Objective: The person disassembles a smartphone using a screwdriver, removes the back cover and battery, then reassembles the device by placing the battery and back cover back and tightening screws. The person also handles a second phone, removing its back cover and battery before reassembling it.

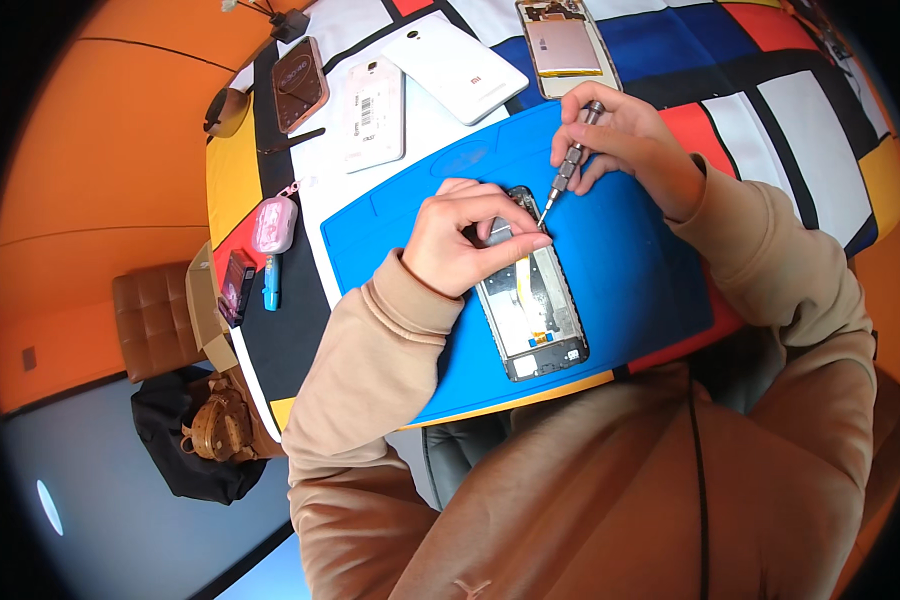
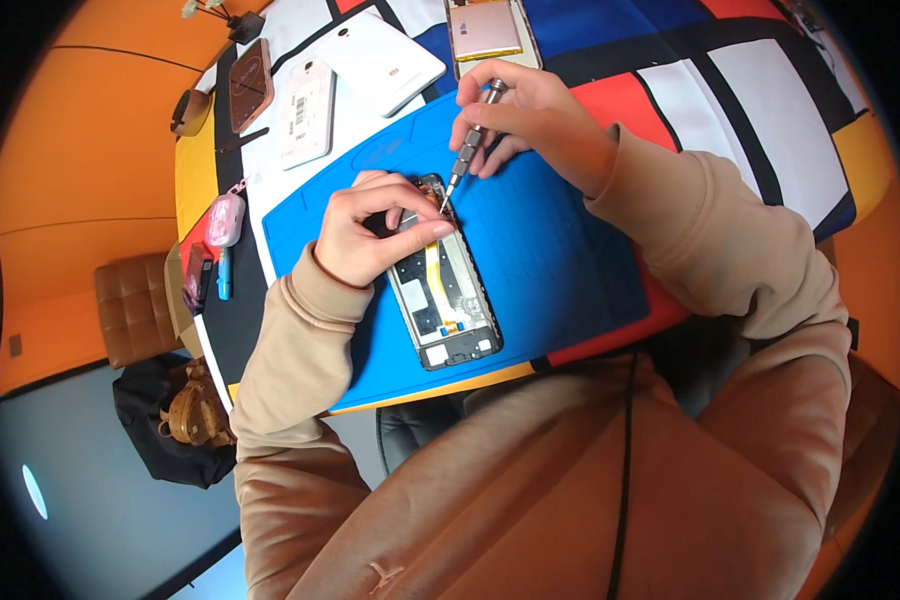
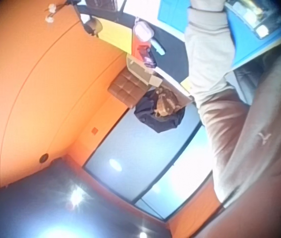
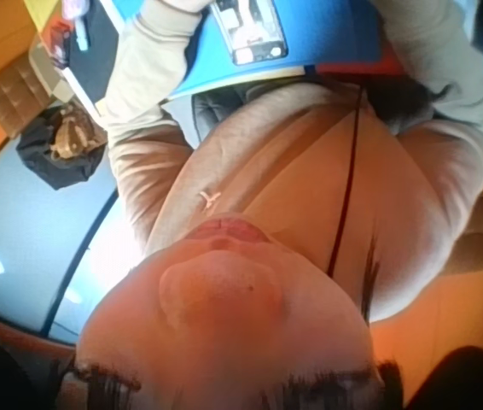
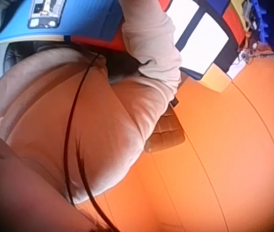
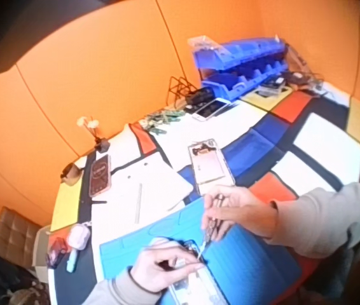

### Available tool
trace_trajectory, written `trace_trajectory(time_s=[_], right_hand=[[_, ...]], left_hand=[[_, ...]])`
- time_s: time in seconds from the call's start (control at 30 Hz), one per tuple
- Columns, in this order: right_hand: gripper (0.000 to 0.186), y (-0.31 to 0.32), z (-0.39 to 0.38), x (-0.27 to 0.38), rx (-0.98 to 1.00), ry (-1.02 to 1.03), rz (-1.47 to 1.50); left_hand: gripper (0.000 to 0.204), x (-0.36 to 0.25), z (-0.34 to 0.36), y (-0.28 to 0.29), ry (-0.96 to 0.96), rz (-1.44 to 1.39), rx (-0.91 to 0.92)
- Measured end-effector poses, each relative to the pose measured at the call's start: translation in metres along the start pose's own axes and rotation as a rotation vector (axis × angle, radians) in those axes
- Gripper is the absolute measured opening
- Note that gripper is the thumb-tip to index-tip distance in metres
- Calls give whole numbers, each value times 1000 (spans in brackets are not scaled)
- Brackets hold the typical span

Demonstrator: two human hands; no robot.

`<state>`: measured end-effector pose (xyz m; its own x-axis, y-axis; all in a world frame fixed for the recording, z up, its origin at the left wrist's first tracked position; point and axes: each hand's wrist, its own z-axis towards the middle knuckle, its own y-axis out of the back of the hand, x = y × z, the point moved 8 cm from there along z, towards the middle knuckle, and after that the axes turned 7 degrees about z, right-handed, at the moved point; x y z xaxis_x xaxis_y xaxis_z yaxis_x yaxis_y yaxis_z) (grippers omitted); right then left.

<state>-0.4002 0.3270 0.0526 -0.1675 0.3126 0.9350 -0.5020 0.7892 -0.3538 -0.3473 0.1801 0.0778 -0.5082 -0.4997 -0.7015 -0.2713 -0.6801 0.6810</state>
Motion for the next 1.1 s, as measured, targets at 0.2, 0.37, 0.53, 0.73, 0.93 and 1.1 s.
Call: trace_trajectory(time_s=[0.2, 0.37, 0.53, 0.73, 0.93, 1.1], right_hand=[[19, -4, 1, 1, 44, 9, 37], [19, -3, 1, 0, 60, 21, 13], [20, -3, 1, -1, 53, 15, 9], [19, -4, 1, 1, 33, 0, 7], [15, -8, -2, 8, 42, 44, -64], [15, -8, -4, 13, 41, 93, -86]], left_hand=[[13, -2, 1, 1, -7, 19, -6], [14, 3, -2, -1, 74, 4, 33], [14, 1, 0, 0, 36, 14, -1], [13, 2, -1, 0, 40, 22, 29], [13, 1, 0, 1, 30, 25, 17], [13, 2, -1, 1, 37, 16, 11]])
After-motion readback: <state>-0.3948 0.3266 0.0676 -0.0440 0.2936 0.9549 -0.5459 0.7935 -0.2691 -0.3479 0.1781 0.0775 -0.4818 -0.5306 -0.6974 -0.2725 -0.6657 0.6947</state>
